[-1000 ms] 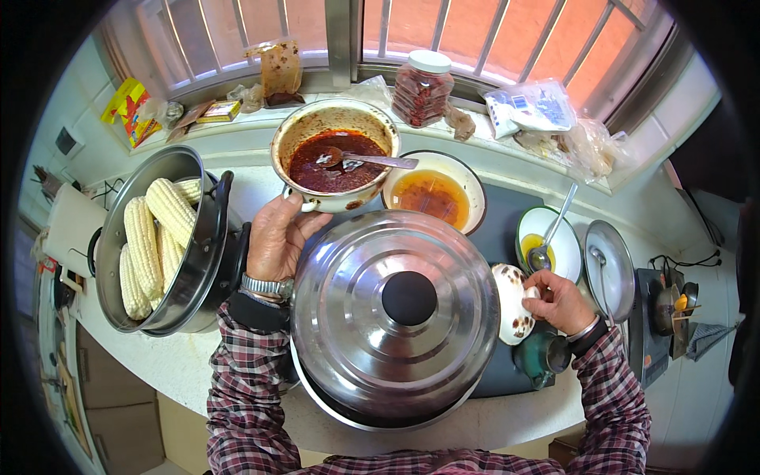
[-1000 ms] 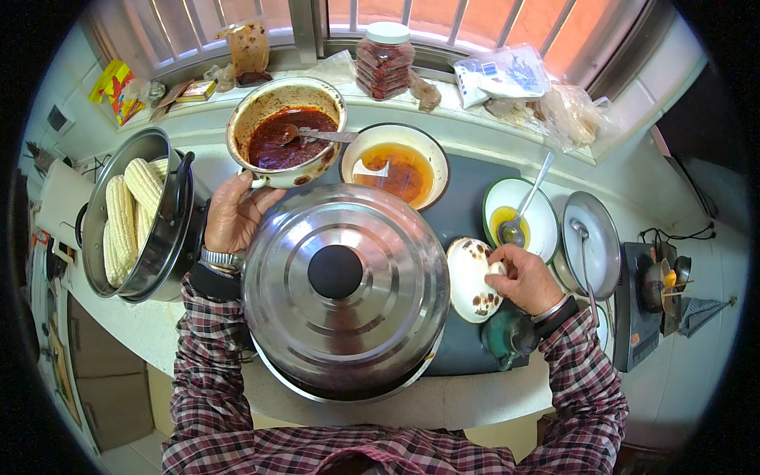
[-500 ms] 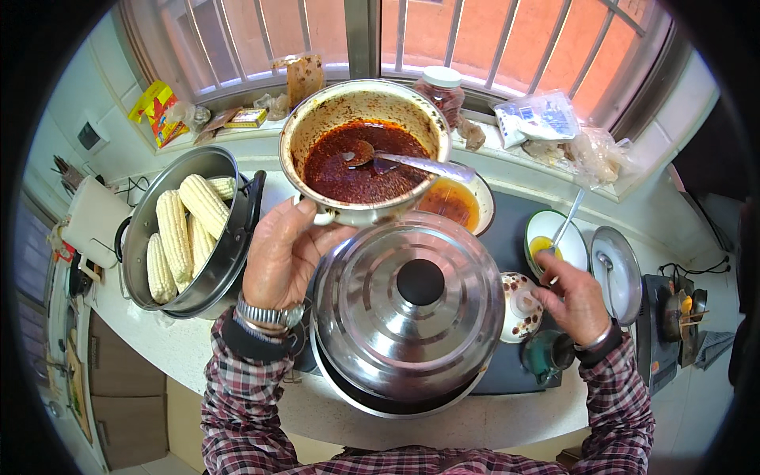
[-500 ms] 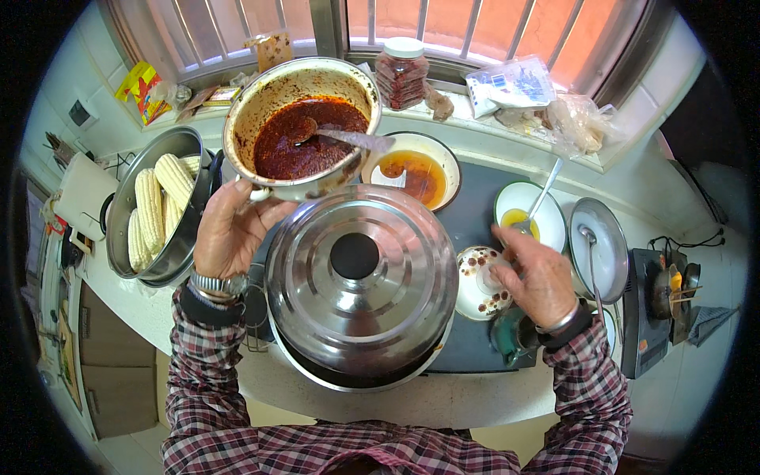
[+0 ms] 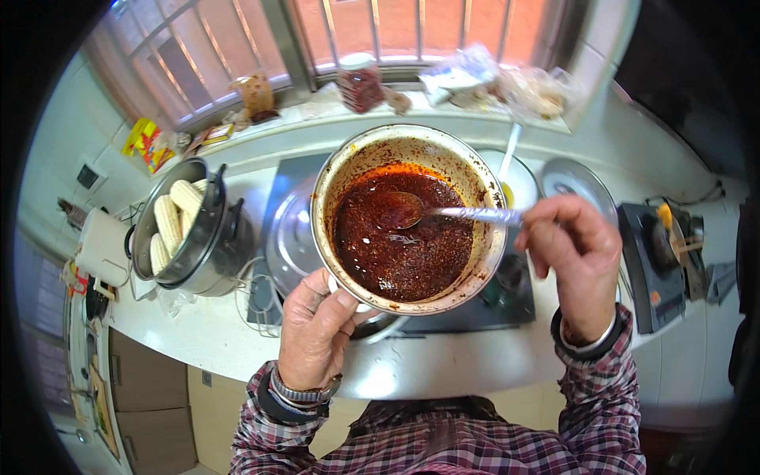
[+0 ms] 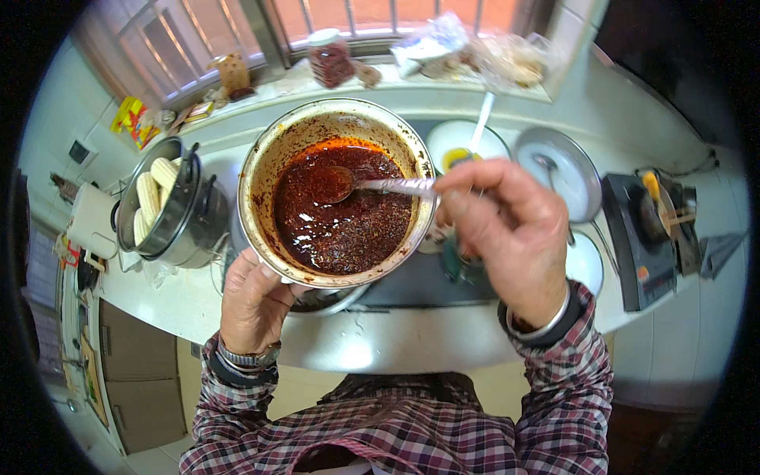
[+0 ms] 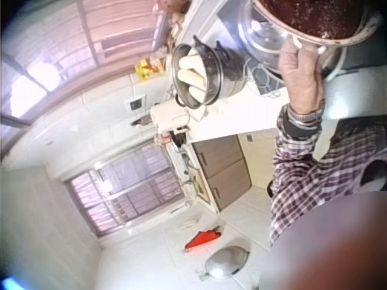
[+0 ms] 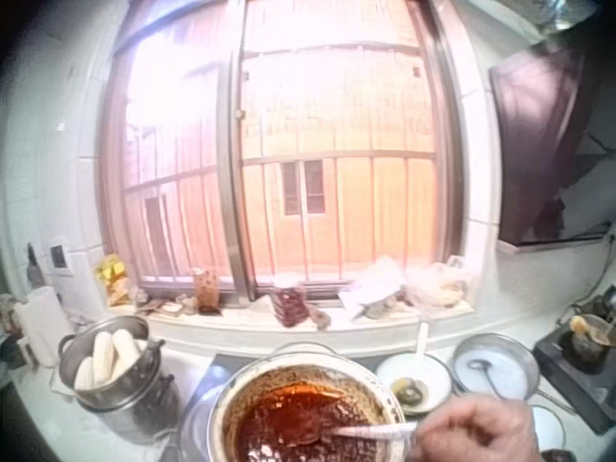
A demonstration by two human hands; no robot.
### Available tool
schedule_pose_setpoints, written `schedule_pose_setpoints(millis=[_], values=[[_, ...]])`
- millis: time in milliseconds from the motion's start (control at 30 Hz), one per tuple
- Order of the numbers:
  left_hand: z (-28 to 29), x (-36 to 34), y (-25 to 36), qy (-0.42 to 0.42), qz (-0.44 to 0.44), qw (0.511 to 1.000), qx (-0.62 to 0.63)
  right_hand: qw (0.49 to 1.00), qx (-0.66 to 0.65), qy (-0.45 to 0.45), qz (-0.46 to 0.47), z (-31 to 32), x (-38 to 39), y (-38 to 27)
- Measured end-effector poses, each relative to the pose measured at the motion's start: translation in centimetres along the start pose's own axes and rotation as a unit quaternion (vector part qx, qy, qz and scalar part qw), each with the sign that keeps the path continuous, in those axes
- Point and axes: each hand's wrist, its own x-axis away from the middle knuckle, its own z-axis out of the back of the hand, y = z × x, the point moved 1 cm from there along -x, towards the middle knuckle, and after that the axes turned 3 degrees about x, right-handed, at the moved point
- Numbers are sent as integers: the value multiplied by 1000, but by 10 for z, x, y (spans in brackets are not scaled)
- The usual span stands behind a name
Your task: The person prepares noodles by adding chili paste, chopped green onions, and soy sauce to a pot on an induction cooktop. They stir the mixture with chopsticks, then transfer the cooked noodles into a bowl and carry it to the living room.
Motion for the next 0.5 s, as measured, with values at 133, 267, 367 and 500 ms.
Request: schedule_pose_setpoints(millis=[133, 267, 367, 500], values=[[-40, 21, -54, -9, 46, 999, -12, 998, -49, -16, 28, 53, 30, 3], [-78, 36, -102, -47, 59, 997, -24, 998, 23, -25, -60, 104, 64, 7], [-98, 45, -128, -70, 78, 994, -44, 977, 190, -95, 33, 145, 92, 7], [-118, 53, -158, -62, 83, 993, -51, 943, 290, 5, 160, 182, 119, 14]])
